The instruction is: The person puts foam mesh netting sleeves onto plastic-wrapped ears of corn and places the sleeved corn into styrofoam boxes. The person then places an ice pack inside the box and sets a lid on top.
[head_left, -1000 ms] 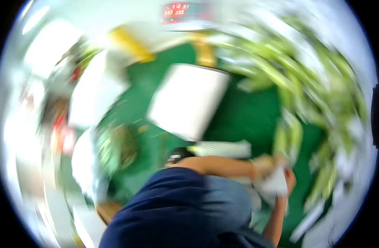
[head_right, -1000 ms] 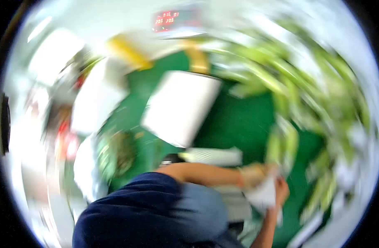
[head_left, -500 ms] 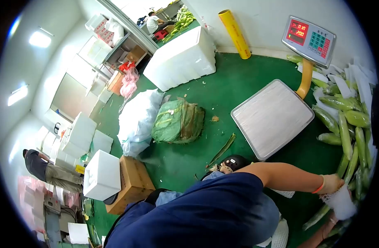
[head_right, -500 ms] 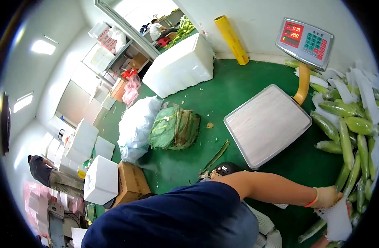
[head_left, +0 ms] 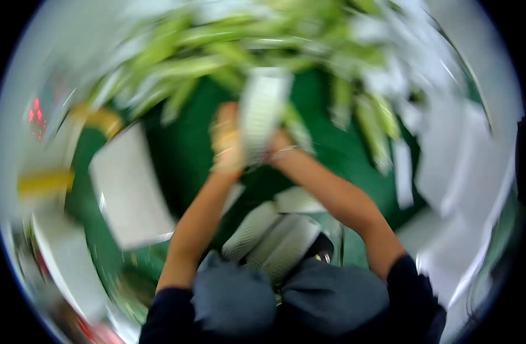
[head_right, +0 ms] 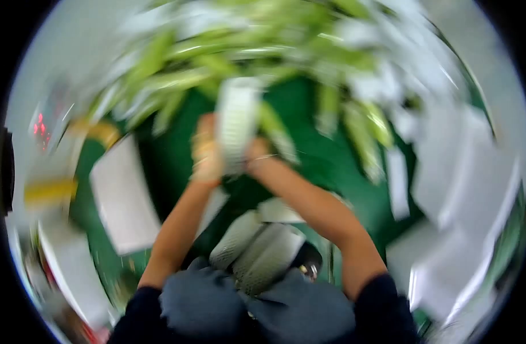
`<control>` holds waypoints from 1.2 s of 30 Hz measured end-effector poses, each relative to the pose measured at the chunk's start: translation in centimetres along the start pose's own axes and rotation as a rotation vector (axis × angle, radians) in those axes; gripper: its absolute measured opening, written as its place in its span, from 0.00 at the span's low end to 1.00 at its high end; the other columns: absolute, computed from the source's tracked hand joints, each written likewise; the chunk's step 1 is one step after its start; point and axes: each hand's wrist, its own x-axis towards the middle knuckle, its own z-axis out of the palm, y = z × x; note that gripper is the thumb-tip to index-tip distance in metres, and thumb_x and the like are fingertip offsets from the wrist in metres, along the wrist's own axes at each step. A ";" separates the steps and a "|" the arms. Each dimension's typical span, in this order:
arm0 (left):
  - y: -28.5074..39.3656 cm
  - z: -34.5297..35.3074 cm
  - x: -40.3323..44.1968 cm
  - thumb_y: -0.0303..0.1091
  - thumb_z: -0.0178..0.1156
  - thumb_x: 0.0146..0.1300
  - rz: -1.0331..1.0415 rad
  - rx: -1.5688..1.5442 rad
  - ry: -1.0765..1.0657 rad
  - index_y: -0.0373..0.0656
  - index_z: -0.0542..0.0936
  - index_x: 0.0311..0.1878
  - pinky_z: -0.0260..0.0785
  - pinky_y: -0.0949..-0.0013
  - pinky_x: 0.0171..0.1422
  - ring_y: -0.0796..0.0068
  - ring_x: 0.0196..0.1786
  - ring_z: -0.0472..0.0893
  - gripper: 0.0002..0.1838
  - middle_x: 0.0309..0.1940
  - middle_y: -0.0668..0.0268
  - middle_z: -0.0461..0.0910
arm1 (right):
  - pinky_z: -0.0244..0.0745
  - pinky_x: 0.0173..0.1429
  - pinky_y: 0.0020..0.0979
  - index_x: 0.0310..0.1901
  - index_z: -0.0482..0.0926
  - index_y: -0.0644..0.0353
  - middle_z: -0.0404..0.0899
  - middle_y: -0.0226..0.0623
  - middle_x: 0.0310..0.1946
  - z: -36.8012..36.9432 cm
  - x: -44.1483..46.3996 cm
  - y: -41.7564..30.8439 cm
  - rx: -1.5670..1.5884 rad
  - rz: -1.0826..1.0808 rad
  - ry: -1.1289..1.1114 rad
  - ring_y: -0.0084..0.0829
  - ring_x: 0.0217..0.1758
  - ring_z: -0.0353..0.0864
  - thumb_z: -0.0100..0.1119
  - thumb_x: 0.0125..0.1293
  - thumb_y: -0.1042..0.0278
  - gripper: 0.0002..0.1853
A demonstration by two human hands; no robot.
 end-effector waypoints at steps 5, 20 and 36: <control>8.3 -1.7 -2.0 0.39 0.55 0.60 -0.325 -0.408 -0.675 0.32 0.64 0.63 0.67 0.67 0.57 0.66 0.51 0.74 0.31 0.51 0.57 0.73 | 0.76 0.26 0.32 0.32 0.79 0.62 0.80 0.39 0.24 -4.6 -12.4 -1.5 0.020 0.310 -0.119 0.33 0.22 0.79 0.52 0.64 0.61 0.13; 3.8 -6.4 -3.2 0.28 0.62 0.54 0.001 0.144 -1.234 0.44 0.61 0.68 0.69 0.65 0.57 0.60 0.54 0.76 0.37 0.54 0.53 0.73 | 0.74 0.53 0.40 0.61 0.65 0.47 0.75 0.48 0.47 -29.7 -20.9 -22.3 -1.491 -0.939 0.663 0.45 0.51 0.77 0.59 0.54 0.79 0.32; 5.7 8.0 -2.3 0.36 0.57 0.62 -0.851 -1.137 -0.169 0.43 0.76 0.43 0.71 0.69 0.47 0.71 0.41 0.77 0.10 0.36 0.65 0.78 | 0.75 0.46 0.32 0.40 0.75 0.66 0.79 0.37 0.37 -10.7 -7.9 -7.1 0.454 -0.350 -0.031 0.30 0.40 0.79 0.54 0.66 0.67 0.09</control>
